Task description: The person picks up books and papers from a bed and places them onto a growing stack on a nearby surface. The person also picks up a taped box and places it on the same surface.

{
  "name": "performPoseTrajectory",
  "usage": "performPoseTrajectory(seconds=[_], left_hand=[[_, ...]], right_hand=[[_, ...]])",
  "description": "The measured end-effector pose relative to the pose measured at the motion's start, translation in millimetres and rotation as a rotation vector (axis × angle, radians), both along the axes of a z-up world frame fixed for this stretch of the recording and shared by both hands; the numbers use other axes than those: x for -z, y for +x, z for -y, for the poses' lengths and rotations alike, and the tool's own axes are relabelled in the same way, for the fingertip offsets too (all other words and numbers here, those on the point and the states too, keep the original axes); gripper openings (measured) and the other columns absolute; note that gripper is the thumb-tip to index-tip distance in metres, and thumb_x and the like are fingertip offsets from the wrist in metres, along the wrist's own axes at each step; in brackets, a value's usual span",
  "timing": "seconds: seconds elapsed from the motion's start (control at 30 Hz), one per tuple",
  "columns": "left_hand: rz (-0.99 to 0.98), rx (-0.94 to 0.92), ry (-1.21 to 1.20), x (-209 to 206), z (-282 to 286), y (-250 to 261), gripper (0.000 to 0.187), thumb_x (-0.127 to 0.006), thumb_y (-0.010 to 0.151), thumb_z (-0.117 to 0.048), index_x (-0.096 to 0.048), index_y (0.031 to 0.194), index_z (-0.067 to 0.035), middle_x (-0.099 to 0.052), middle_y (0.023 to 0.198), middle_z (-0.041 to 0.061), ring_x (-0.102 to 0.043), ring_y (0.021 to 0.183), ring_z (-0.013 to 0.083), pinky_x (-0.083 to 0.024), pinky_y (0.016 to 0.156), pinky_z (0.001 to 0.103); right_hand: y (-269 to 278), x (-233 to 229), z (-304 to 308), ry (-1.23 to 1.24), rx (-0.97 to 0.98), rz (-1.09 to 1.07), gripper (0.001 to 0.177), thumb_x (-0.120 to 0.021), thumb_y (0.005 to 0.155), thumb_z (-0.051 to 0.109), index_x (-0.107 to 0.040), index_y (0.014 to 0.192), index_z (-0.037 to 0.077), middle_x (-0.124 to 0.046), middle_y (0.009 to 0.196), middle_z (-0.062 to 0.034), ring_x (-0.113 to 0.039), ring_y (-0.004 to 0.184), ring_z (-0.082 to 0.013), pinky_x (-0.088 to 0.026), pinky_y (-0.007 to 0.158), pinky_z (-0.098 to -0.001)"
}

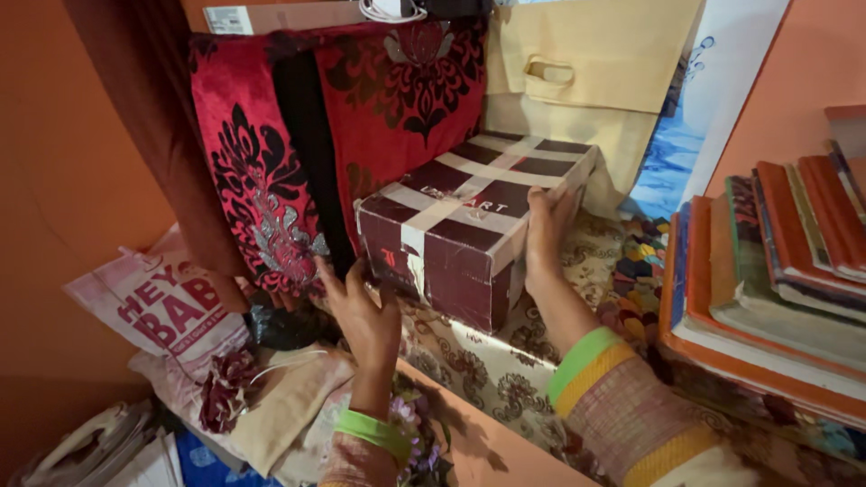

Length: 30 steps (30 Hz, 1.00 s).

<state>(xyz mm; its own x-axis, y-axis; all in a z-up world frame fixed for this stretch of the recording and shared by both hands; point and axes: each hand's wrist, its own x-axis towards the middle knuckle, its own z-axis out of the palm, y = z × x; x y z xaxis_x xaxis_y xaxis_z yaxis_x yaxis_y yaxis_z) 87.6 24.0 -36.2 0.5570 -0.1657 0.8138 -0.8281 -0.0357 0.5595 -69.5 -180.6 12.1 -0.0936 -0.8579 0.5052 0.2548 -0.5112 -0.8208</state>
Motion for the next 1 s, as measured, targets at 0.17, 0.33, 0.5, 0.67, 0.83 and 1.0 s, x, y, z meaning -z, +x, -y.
performPoseTrajectory(seconds=[0.17,0.33,0.5,0.67,0.83,1.0], left_hand=[[-0.043,0.05,0.006,24.3,-9.7,-6.1,0.041,-0.071,0.085,-0.01,-0.066,0.124,0.002,-0.047,0.147,0.032,-0.048,0.133,0.0505,-0.039,0.112,0.05],[-0.174,0.047,0.016,29.2,-38.5,-33.0,0.023,-0.069,0.087,-0.009,-0.071,0.108,0.0,-0.067,0.128,0.023,-0.062,0.123,0.0405,-0.049,0.102,0.045],[-0.315,-0.002,0.102,34.0,-77.1,-55.5,0.023,-0.069,0.087,-0.008,-0.071,0.109,0.0,-0.07,0.115,0.02,-0.066,0.099,0.0382,-0.052,0.087,0.044],[-0.306,-0.049,0.018,42.7,-114.8,-62.8,0.017,-0.068,0.089,-0.008,-0.073,0.103,0.0,-0.073,0.1,0.016,-0.071,0.087,0.0294,-0.056,0.076,0.038],[-0.358,-0.093,0.036,48.5,-153.8,-44.5,0.015,-0.07,0.09,-0.009,-0.076,0.101,-0.001,-0.076,0.098,0.015,-0.074,0.084,0.0261,-0.057,0.069,0.035],[-0.39,-0.037,-0.028,54.2,-193.8,-19.1,0.016,-0.068,0.09,-0.008,-0.076,0.102,-0.002,-0.078,0.099,0.012,-0.078,0.081,0.0219,-0.058,0.07,0.033]], right_hand=[[-11.0,-5.1,-4.3,0.119,0.122,-0.366,0.068,-0.052,0.101,0.044,-0.04,0.155,0.005,-0.033,0.163,-0.0214,-0.029,0.157,-0.0362,-0.023,0.13,-0.047],[-12.6,-6.3,-56.8,-0.34,0.222,-0.341,0.065,-0.056,0.107,0.038,-0.034,0.16,0.007,-0.015,0.17,-0.0221,-0.012,0.158,-0.0419,-0.013,0.126,-0.0539],[-11.7,-23.1,-135.7,-0.619,0.118,-0.279,0.054,-0.066,0.104,0.022,-0.047,0.153,0.011,-0.032,0.168,-0.0148,-0.033,0.158,-0.0348,-0.028,0.131,-0.0504],[-18.8,-24.0,-201.3,-0.743,-0.037,-0.255,0.055,-0.072,0.091,0.001,-0.055,0.143,0.008,-0.04,0.161,-0.0137,-0.039,0.153,-0.0337,-0.035,0.125,-0.0461],[2.7,-9.1,-239.3,-0.739,-0.182,-0.228,0.054,-0.067,0.083,-0.006,-0.061,0.136,0.005,-0.045,0.153,-0.0157,-0.044,0.145,-0.0339,-0.039,0.12,-0.043],[30.6,12.0,-271.1,-0.622,-0.432,-0.296,0.042,-0.061,0.082,-0.009,-0.069,0.12,0.008,-0.058,0.139,-0.011,-0.057,0.132,-0.028,-0.052,0.103,-0.0367]])
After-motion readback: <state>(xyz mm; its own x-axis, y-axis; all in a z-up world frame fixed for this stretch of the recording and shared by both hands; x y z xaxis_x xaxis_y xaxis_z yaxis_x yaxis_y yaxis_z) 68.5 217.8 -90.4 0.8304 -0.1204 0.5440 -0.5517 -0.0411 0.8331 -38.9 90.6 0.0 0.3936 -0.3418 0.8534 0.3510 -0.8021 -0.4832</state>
